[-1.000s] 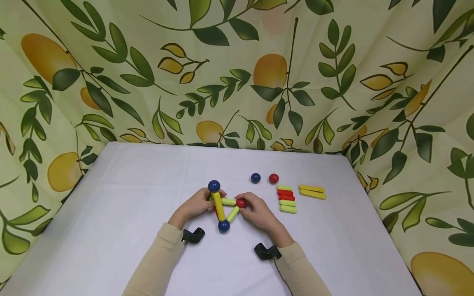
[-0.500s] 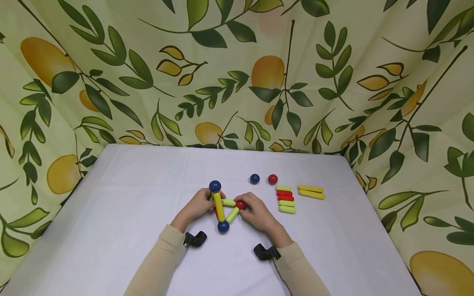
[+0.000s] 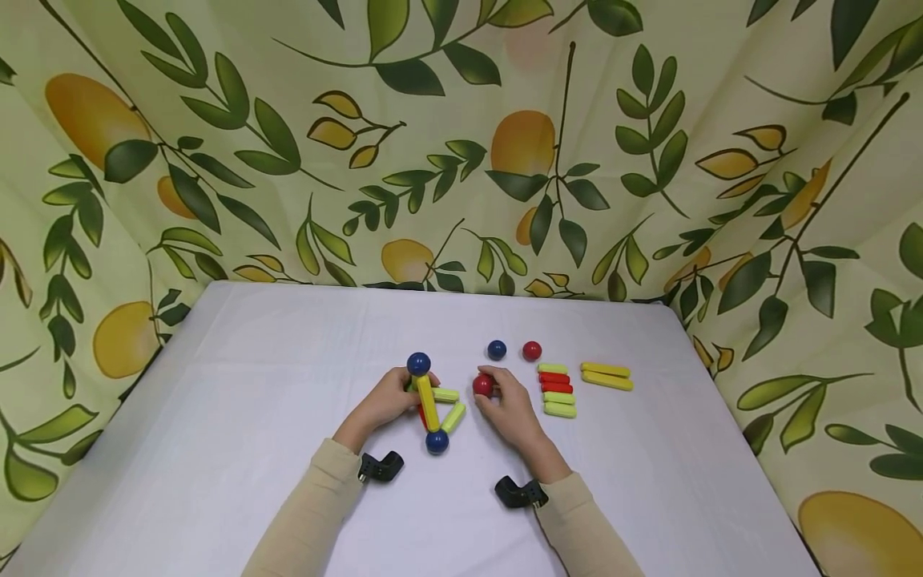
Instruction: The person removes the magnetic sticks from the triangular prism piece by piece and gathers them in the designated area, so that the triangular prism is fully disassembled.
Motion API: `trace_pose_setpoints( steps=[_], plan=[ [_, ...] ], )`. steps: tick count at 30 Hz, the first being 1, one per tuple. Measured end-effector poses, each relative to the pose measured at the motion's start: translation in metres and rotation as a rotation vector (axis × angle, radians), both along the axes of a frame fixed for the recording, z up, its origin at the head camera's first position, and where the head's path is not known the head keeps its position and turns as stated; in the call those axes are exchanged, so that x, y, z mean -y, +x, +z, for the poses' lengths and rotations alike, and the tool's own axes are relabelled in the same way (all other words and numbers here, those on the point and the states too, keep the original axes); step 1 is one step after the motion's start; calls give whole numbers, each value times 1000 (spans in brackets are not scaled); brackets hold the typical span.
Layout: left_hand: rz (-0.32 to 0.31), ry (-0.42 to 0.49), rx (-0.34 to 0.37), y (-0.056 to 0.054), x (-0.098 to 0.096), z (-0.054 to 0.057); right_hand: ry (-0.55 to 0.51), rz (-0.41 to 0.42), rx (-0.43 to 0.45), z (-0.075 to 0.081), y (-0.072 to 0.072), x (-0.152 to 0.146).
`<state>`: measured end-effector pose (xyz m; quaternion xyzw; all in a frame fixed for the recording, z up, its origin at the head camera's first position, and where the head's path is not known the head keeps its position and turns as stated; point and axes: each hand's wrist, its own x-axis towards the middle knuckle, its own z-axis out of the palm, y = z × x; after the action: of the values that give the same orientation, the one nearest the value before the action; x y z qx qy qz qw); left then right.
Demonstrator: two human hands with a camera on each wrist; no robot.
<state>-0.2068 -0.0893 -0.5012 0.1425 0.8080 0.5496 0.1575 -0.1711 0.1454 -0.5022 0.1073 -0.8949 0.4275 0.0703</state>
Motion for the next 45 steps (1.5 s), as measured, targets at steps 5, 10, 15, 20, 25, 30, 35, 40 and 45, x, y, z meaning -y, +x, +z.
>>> trace_pose_setpoints(
  steps=[5, 10, 15, 20, 25, 30, 35, 40, 45],
  plan=[
    [-3, -1, 5, -1, -1, -1, -21, -158, 3, 2, -2, -3],
    [-27, 1, 5, -1, -4, 0, 2, -264, 55, 6, -6, -10],
    [-23, -7, 3, -1, -4, 0, 27, -292, 86, 9, -13, -15],
    [-17, -7, -2, 1, -4, 0, 63, -294, 128, 9, -14, -18],
    [-1, -9, -7, 1, -2, 0, 61, -281, 113, 10, -13, -17],
    [-1, -4, -12, 0, -1, -1, 63, -275, 99, 11, -12, -14],
    [-4, 0, -7, 0, 0, -2, 64, -279, 109, 10, -10, -12],
    [-7, -12, -14, 1, 1, -1, 48, -286, 129, 10, -9, -12],
    [-11, -13, -22, 1, 1, 0, 46, -284, 106, 10, -8, -11]
  ],
)
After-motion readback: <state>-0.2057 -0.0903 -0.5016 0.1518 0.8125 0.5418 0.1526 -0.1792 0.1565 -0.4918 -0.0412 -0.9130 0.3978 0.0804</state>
